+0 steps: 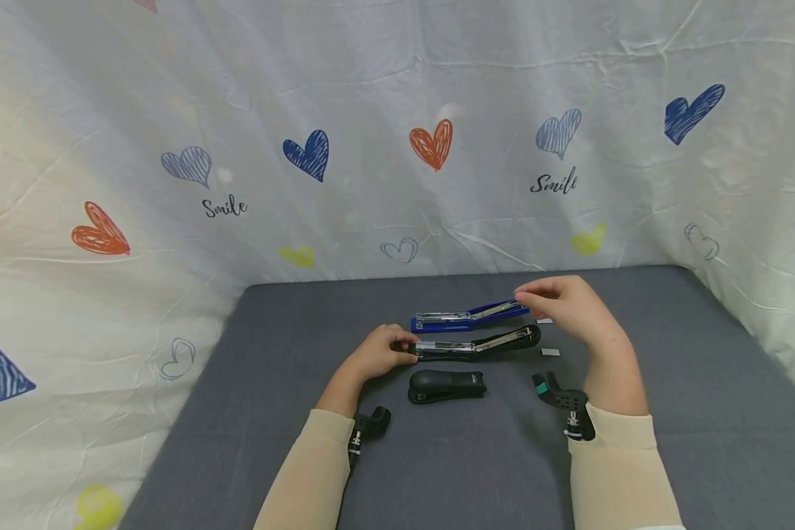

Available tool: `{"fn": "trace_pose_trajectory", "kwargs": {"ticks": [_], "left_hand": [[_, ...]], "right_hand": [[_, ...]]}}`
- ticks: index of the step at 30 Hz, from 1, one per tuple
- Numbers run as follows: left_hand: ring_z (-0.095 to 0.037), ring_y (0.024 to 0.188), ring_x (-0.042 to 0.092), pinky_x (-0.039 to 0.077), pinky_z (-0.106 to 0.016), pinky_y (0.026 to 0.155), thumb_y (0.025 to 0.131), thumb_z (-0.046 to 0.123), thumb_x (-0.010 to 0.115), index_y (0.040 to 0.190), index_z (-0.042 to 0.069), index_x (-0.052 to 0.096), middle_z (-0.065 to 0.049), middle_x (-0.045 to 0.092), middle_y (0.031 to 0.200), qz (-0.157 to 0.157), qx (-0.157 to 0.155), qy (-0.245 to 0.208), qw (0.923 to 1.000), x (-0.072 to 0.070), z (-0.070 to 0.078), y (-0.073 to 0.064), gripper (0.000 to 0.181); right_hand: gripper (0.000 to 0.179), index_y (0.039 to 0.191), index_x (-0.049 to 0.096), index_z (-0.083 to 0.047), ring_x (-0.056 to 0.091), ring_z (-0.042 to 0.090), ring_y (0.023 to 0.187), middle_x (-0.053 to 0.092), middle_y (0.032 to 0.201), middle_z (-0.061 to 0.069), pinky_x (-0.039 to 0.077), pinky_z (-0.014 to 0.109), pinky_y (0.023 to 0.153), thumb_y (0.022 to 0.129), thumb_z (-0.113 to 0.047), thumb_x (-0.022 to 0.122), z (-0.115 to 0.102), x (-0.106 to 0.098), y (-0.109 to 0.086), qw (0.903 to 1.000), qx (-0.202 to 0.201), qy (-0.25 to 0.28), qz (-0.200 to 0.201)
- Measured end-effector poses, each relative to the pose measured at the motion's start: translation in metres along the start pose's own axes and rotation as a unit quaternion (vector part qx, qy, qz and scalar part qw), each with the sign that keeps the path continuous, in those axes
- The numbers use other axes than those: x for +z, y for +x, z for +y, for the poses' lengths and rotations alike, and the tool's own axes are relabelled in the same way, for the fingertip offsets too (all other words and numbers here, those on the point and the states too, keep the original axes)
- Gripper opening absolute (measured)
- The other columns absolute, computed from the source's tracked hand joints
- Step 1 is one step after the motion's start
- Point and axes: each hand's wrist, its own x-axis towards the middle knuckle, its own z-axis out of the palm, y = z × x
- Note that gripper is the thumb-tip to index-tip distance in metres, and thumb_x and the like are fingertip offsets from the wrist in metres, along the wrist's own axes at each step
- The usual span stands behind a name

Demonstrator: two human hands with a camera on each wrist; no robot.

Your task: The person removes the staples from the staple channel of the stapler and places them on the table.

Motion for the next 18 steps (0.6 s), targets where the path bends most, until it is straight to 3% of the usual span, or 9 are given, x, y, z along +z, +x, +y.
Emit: {"fn": "trace_pose_trajectory", "kwargs": {"ticks": [8, 14, 18], "left_hand": [[-0.019, 0.089, 0.048, 0.041, -0.038, 0.080, 0.090, 0.014, 0.081, 0.117, 0.010, 0.077, 0.002, 0.057, 0.091, -0.001, 0.001, 0.000, 1.0000, -0.001, 0.001, 0.000, 0.027], [-0.019, 0.088, 0.049, 0.042, -0.038, 0.081, 0.090, 0.012, 0.081, 0.116, 0.008, 0.077, 0.002, 0.057, 0.090, 0.002, 0.010, -0.004, 0.9999, 0.000, 0.000, 0.000, 0.027], [-0.018, 0.089, 0.049, 0.043, -0.038, 0.082, 0.089, 0.012, 0.081, 0.115, 0.009, 0.077, 0.003, 0.057, 0.090, 0.005, 0.010, -0.003, 0.9999, 0.000, 0.000, 0.000, 0.026]], "right_hand": [[0.043, 0.129, 0.072, -0.007, 0.068, 0.027, 0.099, 0.070, 0.123, 0.014, 0.050, 0.053, 0.092, 0.103, -0.040, 0.064, -0.012, 0.019, 0.008, 0.9995, -0.019, 0.010, -0.023], [0.036, 0.127, 0.073, -0.009, 0.067, 0.026, 0.092, 0.072, 0.118, 0.010, 0.051, 0.044, 0.079, 0.103, -0.034, 0.065, -0.015, 0.038, 0.016, 0.9981, -0.034, 0.007, -0.052], [0.032, 0.125, 0.074, -0.008, 0.068, 0.025, 0.091, 0.073, 0.114, 0.010, 0.053, 0.042, 0.077, 0.103, -0.029, 0.065, -0.019, 0.051, 0.021, 0.9966, -0.047, 0.004, -0.067]]}}
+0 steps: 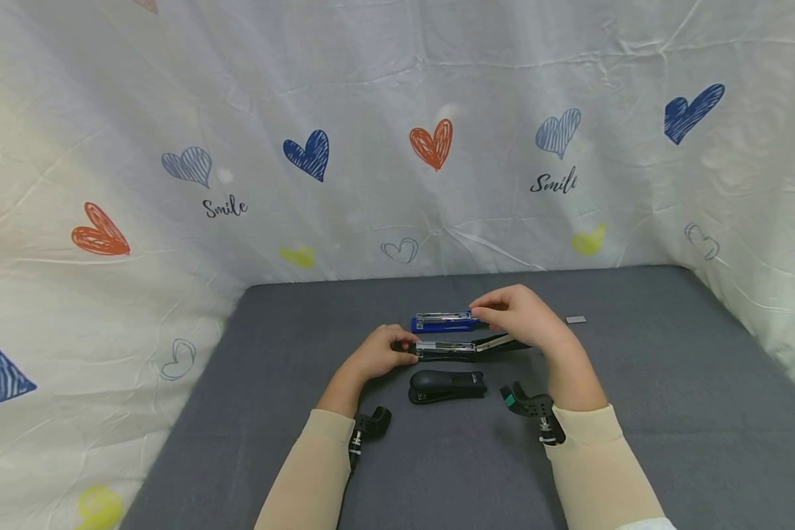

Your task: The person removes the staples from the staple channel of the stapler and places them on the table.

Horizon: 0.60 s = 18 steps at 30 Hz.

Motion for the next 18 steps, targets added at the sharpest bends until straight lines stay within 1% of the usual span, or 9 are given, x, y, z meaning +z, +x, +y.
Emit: {"fn": "trace_pose_trajectory", "kwargs": {"ticks": [3, 7, 9, 12, 14, 16, 18], "left_hand": [[-0.018, 0.089, 0.050, 0.043, -0.039, 0.082, 0.089, 0.013, 0.081, 0.115, 0.009, 0.077, 0.003, 0.058, 0.091, 0.000, 0.000, 0.004, 1.0000, 0.000, 0.000, 0.000, 0.026], [-0.018, 0.088, 0.050, 0.043, -0.038, 0.081, 0.089, 0.013, 0.081, 0.115, 0.009, 0.077, 0.002, 0.058, 0.091, 0.000, -0.002, 0.002, 1.0000, 0.000, 0.000, 0.001, 0.026], [-0.018, 0.087, 0.051, 0.044, -0.038, 0.081, 0.089, 0.014, 0.081, 0.114, 0.010, 0.078, 0.002, 0.058, 0.090, 0.000, -0.003, 0.000, 1.0000, 0.000, 0.000, 0.001, 0.026], [-0.018, 0.087, 0.051, 0.044, -0.038, 0.080, 0.089, 0.014, 0.081, 0.114, 0.010, 0.078, 0.002, 0.059, 0.091, 0.001, -0.002, -0.001, 1.0000, 0.000, 0.000, 0.001, 0.025], [-0.018, 0.087, 0.051, 0.044, -0.038, 0.080, 0.089, 0.013, 0.081, 0.113, 0.010, 0.078, 0.002, 0.059, 0.091, 0.001, -0.002, -0.002, 1.0000, 0.000, 0.000, 0.001, 0.025], [-0.018, 0.087, 0.051, 0.044, -0.038, 0.080, 0.089, 0.014, 0.081, 0.113, 0.010, 0.078, 0.002, 0.059, 0.091, 0.001, -0.001, -0.003, 1.0000, 0.000, -0.001, 0.001, 0.024], [-0.018, 0.087, 0.051, 0.043, -0.038, 0.080, 0.089, 0.014, 0.081, 0.113, 0.011, 0.078, 0.002, 0.059, 0.090, 0.001, -0.002, -0.004, 1.0000, 0.000, -0.001, 0.002, 0.024]], "right_hand": [[0.030, 0.123, 0.075, -0.007, 0.068, 0.023, 0.091, 0.073, 0.114, 0.009, 0.055, 0.042, 0.078, 0.103, -0.027, 0.065, -0.002, 0.009, 0.005, 0.9999, -0.006, -0.009, -0.013], [0.030, 0.124, 0.075, -0.005, 0.066, 0.022, 0.086, 0.073, 0.107, 0.007, 0.053, 0.038, 0.073, 0.103, -0.025, 0.066, -0.004, 0.021, 0.012, 0.9991, -0.006, -0.011, -0.041], [0.031, 0.124, 0.074, -0.004, 0.064, 0.021, 0.079, 0.072, 0.100, 0.009, 0.051, 0.036, 0.068, 0.103, -0.024, 0.065, -0.003, 0.028, 0.015, 0.9980, -0.005, -0.010, -0.063], [0.029, 0.123, 0.075, -0.004, 0.062, 0.017, 0.073, 0.072, 0.096, 0.007, 0.050, 0.034, 0.065, 0.103, -0.023, 0.065, -0.001, 0.038, 0.019, 0.9952, -0.008, -0.015, -0.097], [0.027, 0.119, 0.077, -0.005, 0.058, 0.016, 0.064, 0.070, 0.087, 0.009, 0.048, 0.033, 0.061, 0.103, -0.022, 0.065, 0.000, 0.046, 0.023, 0.9925, -0.018, -0.027, -0.118], [0.024, 0.115, 0.079, -0.005, 0.055, 0.013, 0.059, 0.069, 0.082, 0.006, 0.047, 0.031, 0.059, 0.102, -0.021, 0.066, 0.000, 0.053, 0.025, 0.9907, -0.024, -0.038, -0.129], [0.023, 0.112, 0.079, -0.004, 0.050, 0.013, 0.054, 0.065, 0.074, 0.005, 0.044, 0.030, 0.056, 0.102, -0.020, 0.066, 0.000, 0.060, 0.027, 0.9893, -0.027, -0.051, -0.134]]}}
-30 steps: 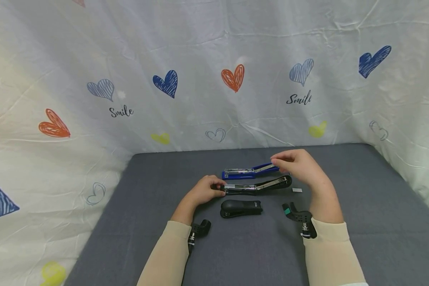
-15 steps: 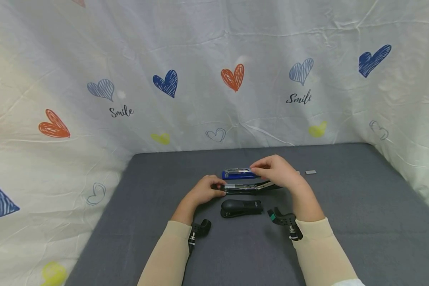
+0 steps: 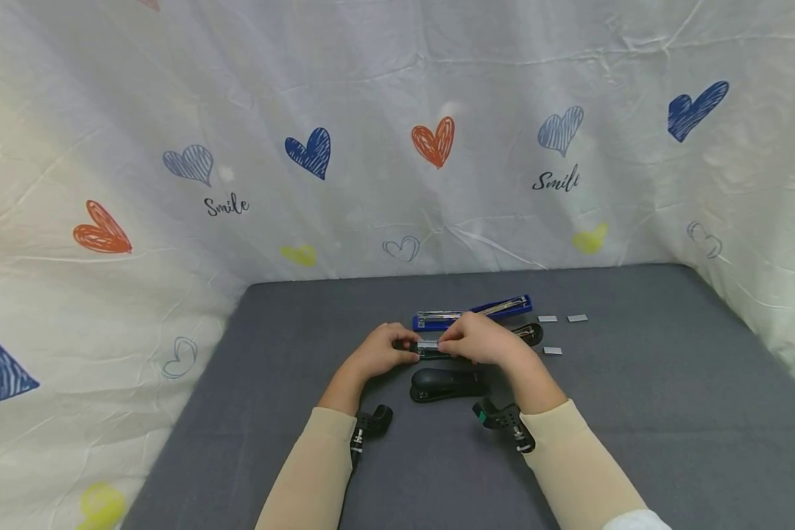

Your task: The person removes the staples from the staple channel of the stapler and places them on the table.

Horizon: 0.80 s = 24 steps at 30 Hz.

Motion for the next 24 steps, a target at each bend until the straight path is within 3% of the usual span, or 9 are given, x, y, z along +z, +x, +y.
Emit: {"fn": "trace_pose_trajectory", "kwargs": {"ticks": [4, 9, 15, 19, 24], "left_hand": [[-0.018, 0.087, 0.050, 0.043, -0.038, 0.080, 0.090, 0.016, 0.081, 0.113, 0.011, 0.078, 0.002, 0.058, 0.091, 0.000, -0.003, 0.000, 1.0000, 0.000, -0.002, 0.000, 0.024], [-0.018, 0.088, 0.050, 0.043, -0.038, 0.081, 0.089, 0.016, 0.081, 0.112, 0.011, 0.078, 0.003, 0.058, 0.090, 0.002, -0.003, 0.002, 1.0000, 0.000, -0.002, 0.001, 0.024], [-0.018, 0.088, 0.050, 0.043, -0.038, 0.081, 0.090, 0.016, 0.081, 0.113, 0.011, 0.078, 0.003, 0.058, 0.091, 0.000, -0.006, 0.007, 1.0000, 0.000, -0.001, 0.001, 0.025], [-0.018, 0.088, 0.050, 0.043, -0.039, 0.081, 0.090, 0.016, 0.081, 0.114, 0.011, 0.078, 0.002, 0.059, 0.091, -0.001, -0.007, 0.005, 1.0000, -0.001, 0.000, 0.001, 0.025], [-0.018, 0.087, 0.051, 0.044, -0.038, 0.081, 0.090, 0.016, 0.081, 0.115, 0.010, 0.077, 0.002, 0.059, 0.091, -0.003, -0.007, 0.001, 1.0000, -0.002, -0.001, 0.000, 0.026]], "right_hand": [[0.022, 0.111, 0.080, -0.003, 0.049, 0.012, 0.056, 0.068, 0.074, 0.003, 0.041, 0.030, 0.056, 0.101, -0.017, 0.066, -0.006, 0.009, 0.004, 0.9997, 0.011, -0.020, 0.009], [0.020, 0.109, 0.081, -0.004, 0.057, 0.014, 0.068, 0.074, 0.089, 0.001, 0.047, 0.033, 0.065, 0.101, -0.016, 0.066, -0.013, 0.015, 0.007, 0.9972, 0.032, -0.058, 0.036], [0.018, 0.103, 0.082, -0.006, 0.060, 0.015, 0.071, 0.075, 0.094, 0.002, 0.052, 0.036, 0.070, 0.100, -0.016, 0.067, -0.012, 0.023, 0.012, 0.9931, 0.059, -0.083, 0.058], [0.018, 0.098, 0.083, -0.006, 0.061, 0.015, 0.073, 0.075, 0.094, 0.002, 0.052, 0.037, 0.071, 0.099, -0.017, 0.068, -0.012, 0.025, 0.014, 0.9926, 0.064, -0.071, 0.075], [0.018, 0.094, 0.083, -0.006, 0.060, 0.016, 0.072, 0.075, 0.094, 0.002, 0.048, 0.034, 0.065, 0.098, -0.019, 0.071, -0.011, 0.025, 0.013, 0.9916, 0.084, -0.018, 0.097]]}}
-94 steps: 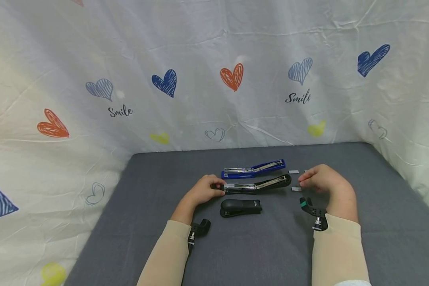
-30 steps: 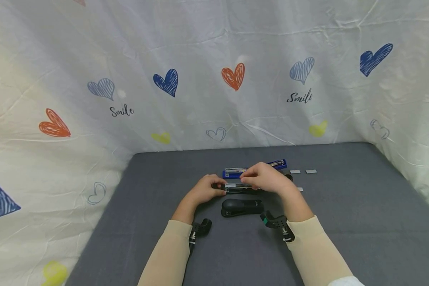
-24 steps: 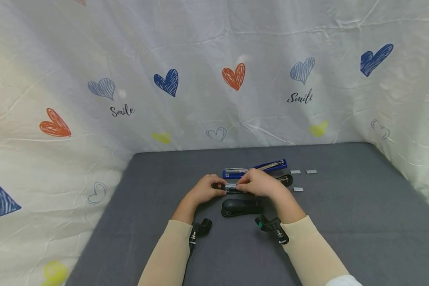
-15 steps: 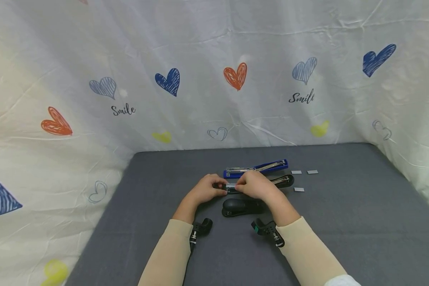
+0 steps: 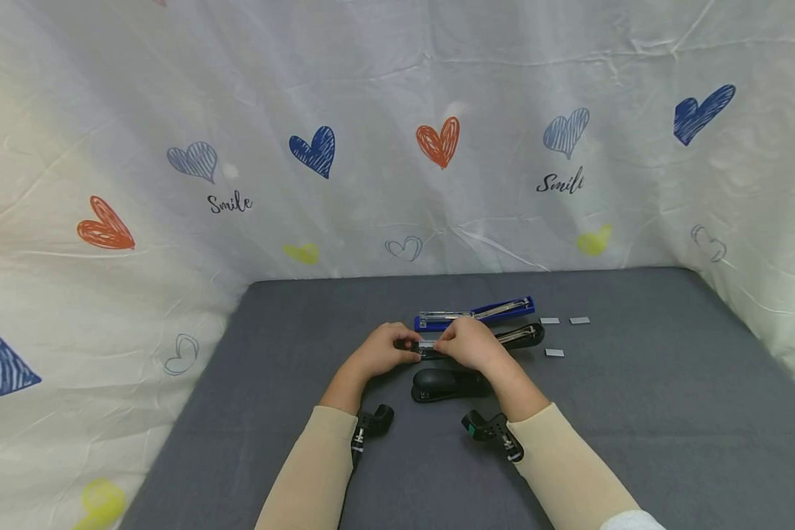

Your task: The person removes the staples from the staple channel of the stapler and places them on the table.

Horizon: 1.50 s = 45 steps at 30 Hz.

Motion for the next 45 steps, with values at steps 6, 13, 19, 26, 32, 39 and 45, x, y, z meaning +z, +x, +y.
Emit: {"fn": "trace_pose_trajectory", "kwargs": {"ticks": [6, 13, 19, 26, 32, 39, 45], "left_hand": [[-0.018, 0.087, 0.052, 0.044, -0.037, 0.081, 0.090, 0.015, 0.081, 0.115, 0.010, 0.077, 0.001, 0.059, 0.092, 0.000, 0.003, -0.004, 1.0000, 0.000, -0.001, 0.000, 0.026], [-0.018, 0.087, 0.051, 0.044, -0.038, 0.081, 0.090, 0.017, 0.081, 0.115, 0.011, 0.078, 0.002, 0.059, 0.092, 0.002, 0.007, -0.005, 1.0000, 0.000, -0.001, 0.000, 0.026], [-0.018, 0.088, 0.050, 0.043, -0.037, 0.080, 0.090, 0.017, 0.081, 0.114, 0.011, 0.078, 0.003, 0.059, 0.090, 0.005, 0.009, -0.004, 0.9999, 0.001, -0.003, 0.001, 0.025], [-0.018, 0.088, 0.050, 0.043, -0.038, 0.081, 0.090, 0.016, 0.081, 0.113, 0.010, 0.077, 0.003, 0.059, 0.091, 0.007, 0.009, -0.002, 0.9999, 0.001, -0.002, 0.001, 0.024], [-0.018, 0.088, 0.051, 0.044, -0.037, 0.081, 0.089, 0.016, 0.081, 0.110, 0.009, 0.076, 0.002, 0.059, 0.091, 0.005, 0.008, 0.002, 1.0000, 0.001, -0.002, 0.001, 0.022], [-0.017, 0.086, 0.051, 0.044, -0.036, 0.079, 0.088, 0.015, 0.082, 0.111, 0.010, 0.078, 0.002, 0.059, 0.091, 0.008, 0.004, -0.003, 1.0000, 0.002, -0.003, 0.001, 0.023], [-0.017, 0.086, 0.051, 0.044, -0.037, 0.079, 0.089, 0.014, 0.082, 0.112, 0.010, 0.078, 0.002, 0.058, 0.091, 0.007, 0.001, -0.006, 1.0000, 0.003, -0.005, 0.002, 0.025]], "right_hand": [[0.015, 0.090, 0.081, -0.011, 0.060, 0.018, 0.077, 0.073, 0.094, 0.001, 0.049, 0.036, 0.069, 0.096, -0.022, 0.073, -0.001, 0.004, 0.001, 0.9988, 0.008, 0.034, 0.033], [0.013, 0.099, 0.074, -0.009, 0.063, 0.019, 0.082, 0.070, 0.091, 0.002, 0.052, 0.040, 0.074, 0.093, -0.020, 0.078, -0.006, 0.012, 0.004, 0.9960, 0.023, 0.055, 0.067], [0.023, 0.116, 0.076, -0.007, 0.066, 0.019, 0.086, 0.072, 0.093, 0.001, 0.054, 0.040, 0.078, 0.094, -0.013, 0.076, -0.006, 0.015, 0.005, 0.9954, -0.014, 0.057, 0.075], [0.018, 0.111, 0.080, -0.007, 0.068, 0.020, 0.089, 0.075, 0.097, 0.003, 0.055, 0.040, 0.078, 0.095, -0.010, 0.072, -0.006, 0.009, 0.003, 0.9950, -0.039, 0.060, 0.069], [0.022, 0.116, 0.078, -0.005, 0.069, 0.023, 0.095, 0.075, 0.104, 0.006, 0.055, 0.041, 0.079, 0.096, -0.011, 0.071, -0.004, -0.003, 0.000, 0.9949, -0.041, 0.073, 0.055], [0.023, 0.118, 0.078, -0.006, 0.068, 0.025, 0.101, 0.074, 0.112, 0.009, 0.056, 0.042, 0.082, 0.096, -0.013, 0.073, -0.006, -0.020, -0.008, 0.9943, -0.036, 0.088, 0.048], [0.023, 0.119, 0.078, -0.009, 0.068, 0.024, 0.101, 0.074, 0.112, 0.007, 0.054, 0.045, 0.085, 0.098, -0.016, 0.072, -0.005, -0.039, -0.016, 0.9932, -0.029, 0.096, 0.060]]}}
